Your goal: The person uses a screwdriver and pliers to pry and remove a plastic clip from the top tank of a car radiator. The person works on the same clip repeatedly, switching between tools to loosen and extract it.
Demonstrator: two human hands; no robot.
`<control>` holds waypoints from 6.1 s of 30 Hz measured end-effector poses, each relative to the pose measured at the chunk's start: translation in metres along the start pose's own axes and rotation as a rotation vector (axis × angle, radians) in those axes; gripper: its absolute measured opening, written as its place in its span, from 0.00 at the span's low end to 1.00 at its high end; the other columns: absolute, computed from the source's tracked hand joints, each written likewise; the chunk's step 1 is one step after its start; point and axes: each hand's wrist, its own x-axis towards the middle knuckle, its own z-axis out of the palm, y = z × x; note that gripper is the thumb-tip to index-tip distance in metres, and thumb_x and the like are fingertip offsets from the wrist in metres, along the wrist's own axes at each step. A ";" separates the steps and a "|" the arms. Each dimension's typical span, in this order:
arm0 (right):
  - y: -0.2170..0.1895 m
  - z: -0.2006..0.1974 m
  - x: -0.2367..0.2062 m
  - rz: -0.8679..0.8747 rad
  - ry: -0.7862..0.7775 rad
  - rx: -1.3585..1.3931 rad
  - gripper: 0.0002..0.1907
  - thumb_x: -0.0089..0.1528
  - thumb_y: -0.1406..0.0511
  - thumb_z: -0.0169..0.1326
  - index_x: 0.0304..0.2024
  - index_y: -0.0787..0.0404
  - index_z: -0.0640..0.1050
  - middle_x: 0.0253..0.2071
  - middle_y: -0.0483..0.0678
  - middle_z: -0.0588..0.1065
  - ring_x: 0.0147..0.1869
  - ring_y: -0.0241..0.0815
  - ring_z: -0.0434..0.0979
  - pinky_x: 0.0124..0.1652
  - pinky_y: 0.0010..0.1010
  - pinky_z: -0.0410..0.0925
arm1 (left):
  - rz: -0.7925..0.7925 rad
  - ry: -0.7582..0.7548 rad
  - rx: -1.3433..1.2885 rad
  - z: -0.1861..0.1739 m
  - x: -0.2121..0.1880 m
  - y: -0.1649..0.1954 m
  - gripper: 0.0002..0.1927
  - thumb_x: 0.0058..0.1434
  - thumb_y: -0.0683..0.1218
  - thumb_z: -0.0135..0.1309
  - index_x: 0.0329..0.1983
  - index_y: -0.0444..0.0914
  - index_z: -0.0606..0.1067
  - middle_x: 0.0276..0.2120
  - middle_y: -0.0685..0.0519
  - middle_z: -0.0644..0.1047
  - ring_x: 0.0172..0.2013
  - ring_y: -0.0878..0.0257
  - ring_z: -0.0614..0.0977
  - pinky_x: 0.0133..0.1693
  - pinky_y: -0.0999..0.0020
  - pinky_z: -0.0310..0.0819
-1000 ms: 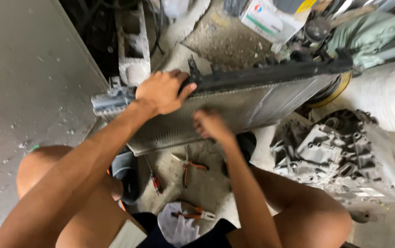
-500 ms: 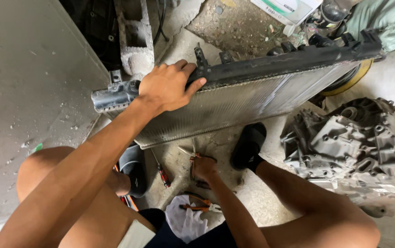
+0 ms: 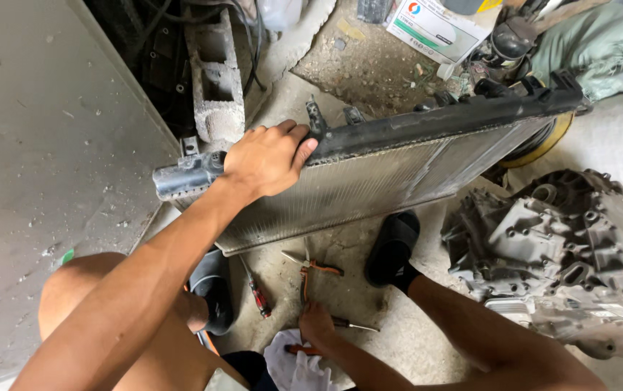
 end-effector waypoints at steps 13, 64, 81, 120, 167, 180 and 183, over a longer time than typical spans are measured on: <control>0.039 -0.168 -0.027 0.078 0.704 0.795 0.14 0.56 0.63 0.60 0.39 0.70 0.79 0.25 0.54 0.78 0.28 0.43 0.78 0.31 0.37 0.72 | 0.010 0.011 -0.004 -0.003 0.002 0.001 0.26 0.71 0.61 0.38 0.58 0.39 0.75 0.56 0.45 0.76 0.51 0.39 0.79 0.53 0.47 0.72; 0.069 -0.337 -0.098 -0.819 1.680 1.130 0.18 0.48 0.80 0.37 0.39 0.75 0.72 0.58 0.66 0.72 0.60 0.55 0.77 0.69 0.46 0.70 | -0.110 -0.038 0.019 -0.009 0.005 0.008 0.27 0.69 0.63 0.38 0.58 0.44 0.76 0.54 0.48 0.77 0.48 0.38 0.80 0.52 0.47 0.74; 0.040 -0.329 -0.093 -0.900 1.847 1.005 0.22 0.50 0.80 0.39 0.46 0.63 0.66 0.53 0.62 0.74 0.51 0.50 0.80 0.55 0.40 0.77 | -0.166 -0.077 0.015 -0.015 0.006 0.013 0.27 0.70 0.63 0.37 0.59 0.46 0.75 0.55 0.50 0.77 0.51 0.39 0.79 0.52 0.46 0.74; 0.050 -0.296 -0.104 -0.827 1.821 1.217 0.20 0.48 0.82 0.36 0.41 0.70 0.69 0.40 0.58 0.73 0.50 0.51 0.76 0.66 0.54 0.71 | -0.149 -0.025 -0.009 -0.025 0.006 0.017 0.26 0.69 0.63 0.38 0.56 0.45 0.77 0.49 0.43 0.80 0.50 0.39 0.79 0.53 0.46 0.72; 0.022 -0.331 -0.109 -0.944 1.170 1.289 0.30 0.45 0.82 0.33 0.51 0.73 0.68 0.54 0.64 0.69 0.66 0.61 0.72 0.64 0.65 0.67 | -0.121 -0.031 -0.015 -0.013 0.008 0.009 0.26 0.69 0.63 0.40 0.56 0.44 0.78 0.50 0.45 0.80 0.50 0.42 0.80 0.54 0.50 0.73; 0.022 -0.325 -0.108 -0.969 1.131 1.312 0.28 0.46 0.81 0.35 0.50 0.71 0.68 0.52 0.63 0.70 0.66 0.61 0.72 0.66 0.64 0.67 | -0.100 -0.026 -0.031 -0.012 0.007 0.008 0.27 0.70 0.62 0.39 0.55 0.41 0.78 0.52 0.46 0.79 0.50 0.41 0.80 0.54 0.48 0.71; 0.017 -0.328 -0.099 -0.965 1.110 1.265 0.26 0.48 0.82 0.34 0.49 0.73 0.67 0.51 0.63 0.69 0.63 0.57 0.72 0.66 0.58 0.71 | -0.103 -0.016 -0.014 -0.010 0.008 0.006 0.26 0.70 0.62 0.40 0.55 0.42 0.78 0.52 0.45 0.79 0.50 0.40 0.79 0.55 0.49 0.71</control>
